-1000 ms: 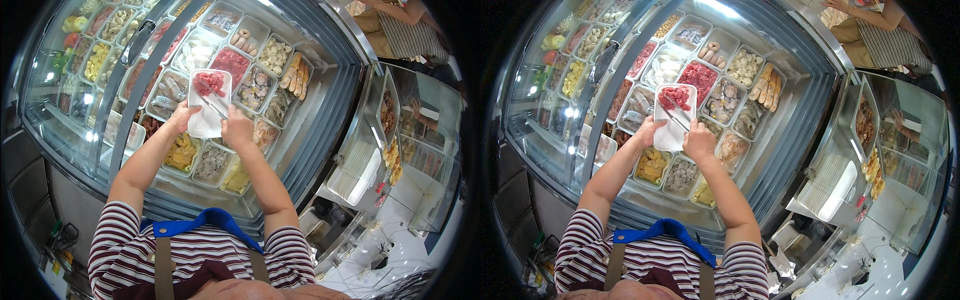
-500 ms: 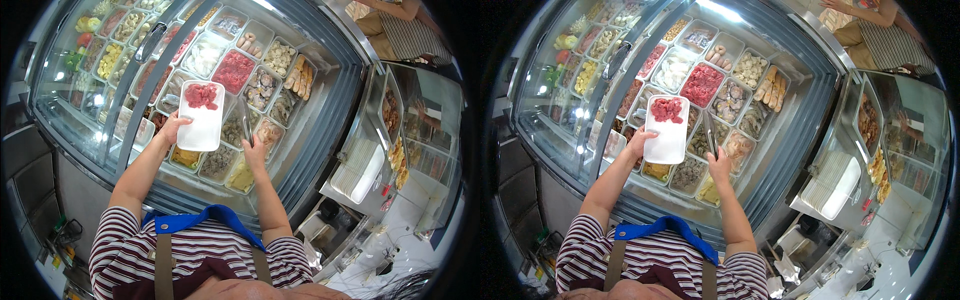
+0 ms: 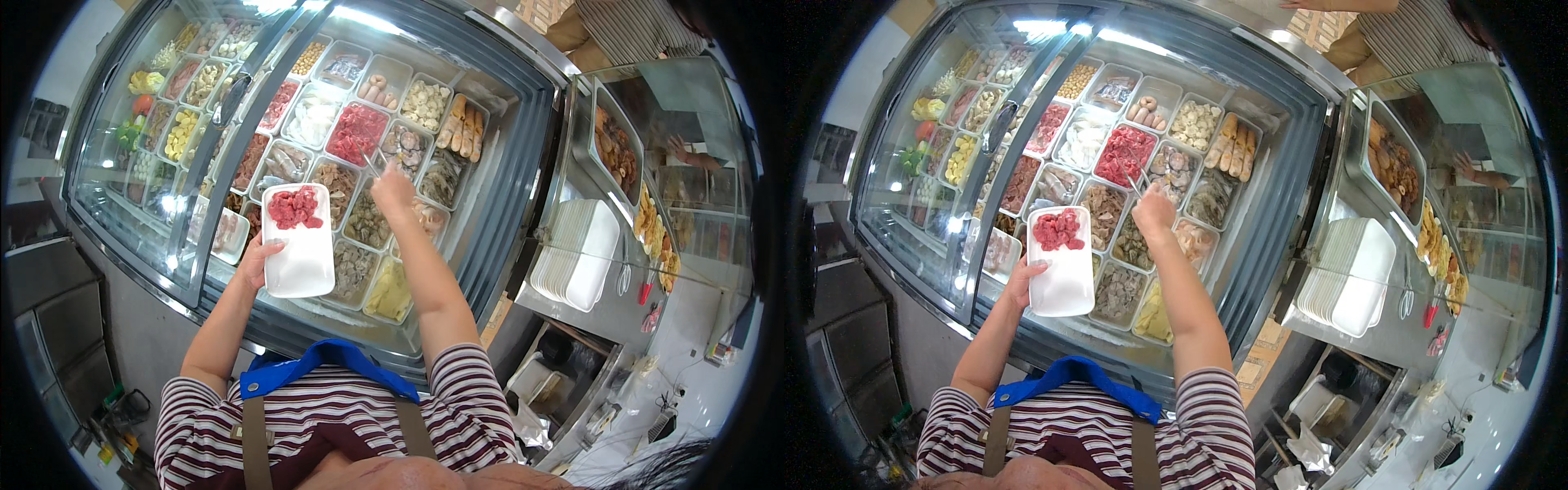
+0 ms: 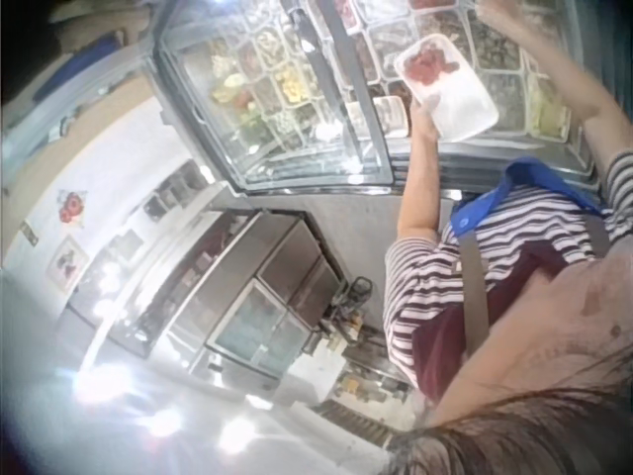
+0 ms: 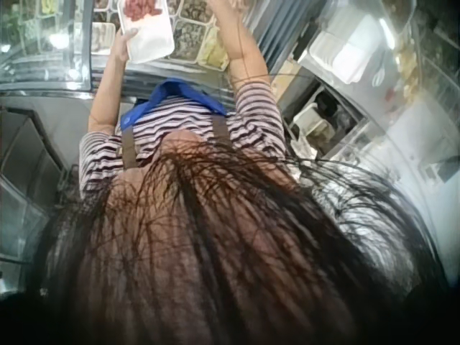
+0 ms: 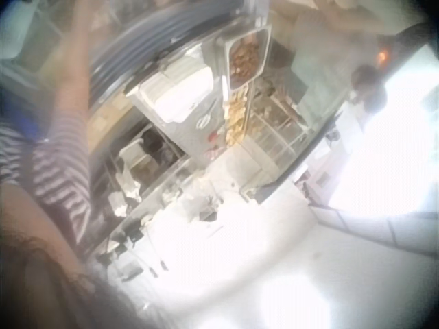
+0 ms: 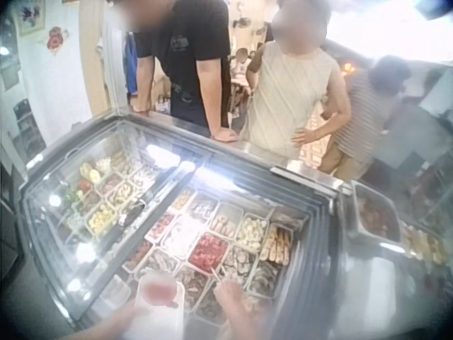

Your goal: The person assembles food items into white rectangular trays using tongs and scissors. They select sliced meat, fried items, and vegetables from a refrigerated display case and a counter, placing them into the trays. The person also uses scissors to cut meat into smaller pieces before arranging them.

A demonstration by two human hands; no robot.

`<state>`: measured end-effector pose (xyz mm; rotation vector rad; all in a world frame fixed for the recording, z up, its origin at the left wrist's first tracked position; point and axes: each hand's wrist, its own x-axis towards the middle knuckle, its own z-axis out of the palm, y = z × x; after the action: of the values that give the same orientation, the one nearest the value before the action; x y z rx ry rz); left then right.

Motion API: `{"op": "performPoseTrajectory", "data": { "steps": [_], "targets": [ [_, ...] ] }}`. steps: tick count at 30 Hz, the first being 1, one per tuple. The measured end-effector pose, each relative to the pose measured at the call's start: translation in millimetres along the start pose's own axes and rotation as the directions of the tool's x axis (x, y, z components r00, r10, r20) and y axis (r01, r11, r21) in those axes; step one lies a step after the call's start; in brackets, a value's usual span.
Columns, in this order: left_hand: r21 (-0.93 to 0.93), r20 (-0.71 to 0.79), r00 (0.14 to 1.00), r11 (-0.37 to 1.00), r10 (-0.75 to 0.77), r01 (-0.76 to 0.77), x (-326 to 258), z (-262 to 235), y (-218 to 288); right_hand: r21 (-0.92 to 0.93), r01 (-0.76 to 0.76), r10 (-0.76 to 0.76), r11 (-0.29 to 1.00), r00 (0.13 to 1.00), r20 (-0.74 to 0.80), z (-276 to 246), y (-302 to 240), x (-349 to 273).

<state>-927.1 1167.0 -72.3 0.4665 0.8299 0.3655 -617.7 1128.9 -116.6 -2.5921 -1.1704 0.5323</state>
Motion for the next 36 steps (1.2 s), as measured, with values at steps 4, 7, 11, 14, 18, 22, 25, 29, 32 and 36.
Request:
{"op": "performPoseTrajectory", "data": {
  "steps": [4, 7, 11, 14, 18, 22, 25, 29, 32, 36],
  "targets": [
    [-0.005, -0.011, 1.0, 1.0, -0.006, 0.005, 6, 0, -8, -0.016, 0.038, -0.039, 0.999, 0.999, -0.017, 28, -12, 49],
    [-0.028, -0.018, 1.0, 1.0, -0.009, 0.009, 19, -5, -14, -0.027, 0.015, -0.014, 1.0, 1.0, 0.014, 35, -14, 59],
    [-0.012, -0.035, 0.999, 1.0, -0.022, 0.022, 50, -8, -12, 0.031, -0.015, 0.016, 0.999, 0.999, -0.037, 15, -9, 36],
    [0.019, -0.053, 0.998, 0.999, -0.031, 0.032, 86, -11, -13, 0.098, -0.006, 0.012, 0.995, 0.998, -0.064, -13, -5, 9],
    [-0.046, -0.025, 1.0, 0.999, 0.001, -0.002, 130, -7, -21, 0.183, 0.075, -0.063, 0.98, 0.995, -0.073, -43, -13, -46],
    [-0.111, 0.021, 1.0, 0.994, 0.018, -0.016, 132, 9, -17, 0.276, 0.069, -0.088, 0.959, 0.995, 0.055, -50, -22, -86],
    [-0.112, 0.068, 0.998, 0.994, -0.005, 0.013, 105, 16, -5, 0.07, 0.072, -0.081, 0.995, 0.987, 0.138, -31, -19, -104],
    [-0.167, 0.034, 0.999, 0.985, -0.026, 0.032, 60, 3, 2, 0.097, 0.116, -0.119, 0.988, 0.993, 0.022, -44, -26, -143],
    [-0.154, 0.064, 0.998, 0.988, 0.005, 0.005, 23, -10, 9, 0.219, 0.121, -0.127, 0.968, 0.992, 0.015, -64, -33, -175],
    [-0.111, 0.117, 0.993, 0.994, 0.015, -0.002, -31, -25, 28, 0.402, 0.081, -0.077, 0.912, 0.997, -0.026, -37, -2, -228]
  ]
}}
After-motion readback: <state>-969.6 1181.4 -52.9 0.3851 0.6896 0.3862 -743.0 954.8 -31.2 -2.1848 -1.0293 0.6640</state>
